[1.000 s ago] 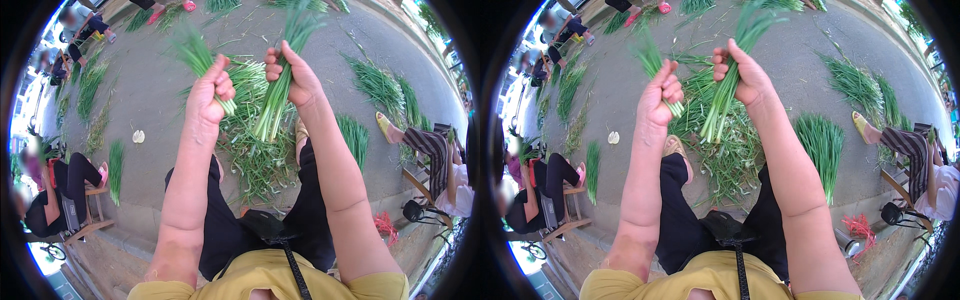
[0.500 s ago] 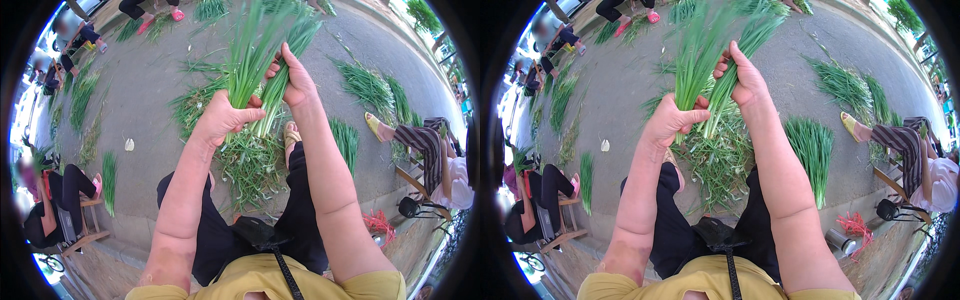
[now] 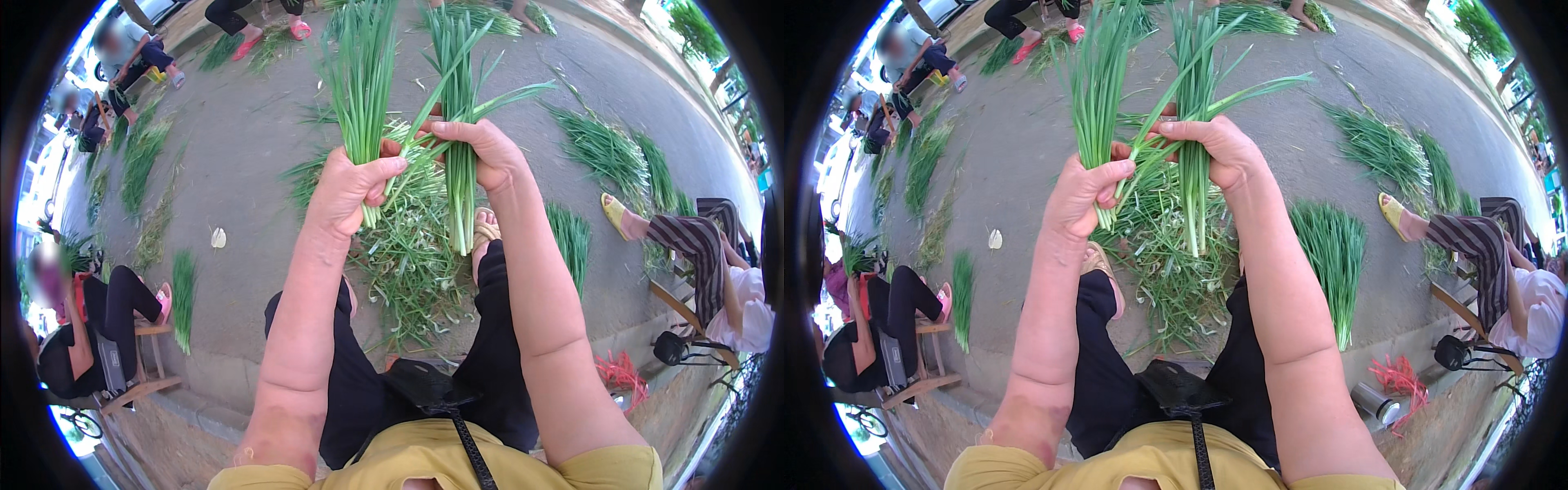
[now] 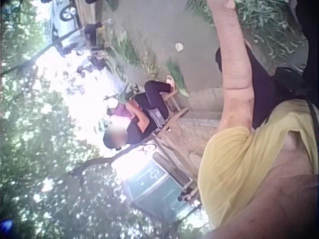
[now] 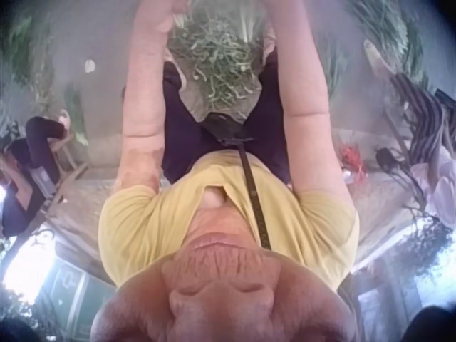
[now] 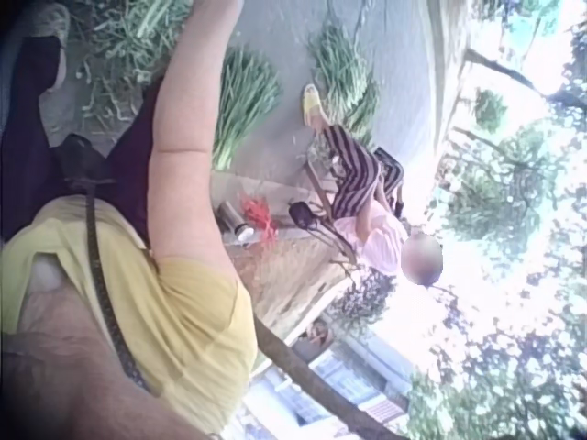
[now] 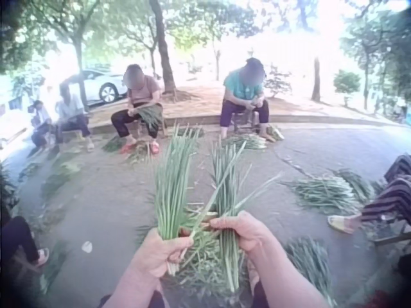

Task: The person sits on a low stool outdoors and repeatedly snaps the white ends off green stalks, likely chives or scallions, by hand. The trimmed ends fall to the ground while the person continues processing the bunch.

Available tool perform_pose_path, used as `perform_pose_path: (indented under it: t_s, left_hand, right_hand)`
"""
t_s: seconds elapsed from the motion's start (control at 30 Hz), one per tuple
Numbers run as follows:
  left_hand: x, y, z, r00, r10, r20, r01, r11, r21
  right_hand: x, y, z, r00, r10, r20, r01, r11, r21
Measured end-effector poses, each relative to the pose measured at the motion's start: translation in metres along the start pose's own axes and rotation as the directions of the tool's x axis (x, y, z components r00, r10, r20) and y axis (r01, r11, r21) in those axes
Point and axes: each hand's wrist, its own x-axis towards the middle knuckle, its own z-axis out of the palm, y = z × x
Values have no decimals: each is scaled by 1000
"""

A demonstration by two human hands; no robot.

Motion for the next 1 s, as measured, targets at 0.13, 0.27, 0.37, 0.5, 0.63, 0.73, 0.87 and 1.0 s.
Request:
perform_pose_path:
  t_s: [0.13, 0.27, 0.37, 0.5, 0.63, 0.73, 0.87, 1.0]
  left_hand:
    - [3, -2, -8, 998, 47, -35, -49, 997, -56]
    - [8, 0, -18, 998, 34, -49, -45, 971, -235]
    - [12, -1, -27, 999, 22, -48, -38, 930, -367]
    - [14, 0, -33, 1000, -11, 16, 17, 874, -486]
    - [12, -1, -31, 999, 0, 51, 25, 869, -494]
    - [9, 1, -22, 998, 14, 69, 17, 903, -429]
    - [6, -2, -12, 996, 23, 87, 7, 944, -329]
    - [4, -7, -5, 997, 31, 76, -9, 960, -281]
  right_hand:
    - [-3, 0, 6, 1000, -8, 9, 7, 1000, 19]
    - [2, -1, -6, 999, 31, -31, -25, 984, 174]
    - [9, 2, -22, 992, 16, -122, 29, 933, 358]
    - [15, 1, -42, 837, -91, -539, 336, 864, 375]
    - [11, -2, -35, 892, -150, -426, 309, 892, 331]
    - [8, 3, -10, 957, -160, -241, 211, 956, 203]
    - [0, 16, 23, 983, -153, -101, 156, 987, 24]
    - [-2, 19, 35, 983, -165, -83, 164, 986, -22]
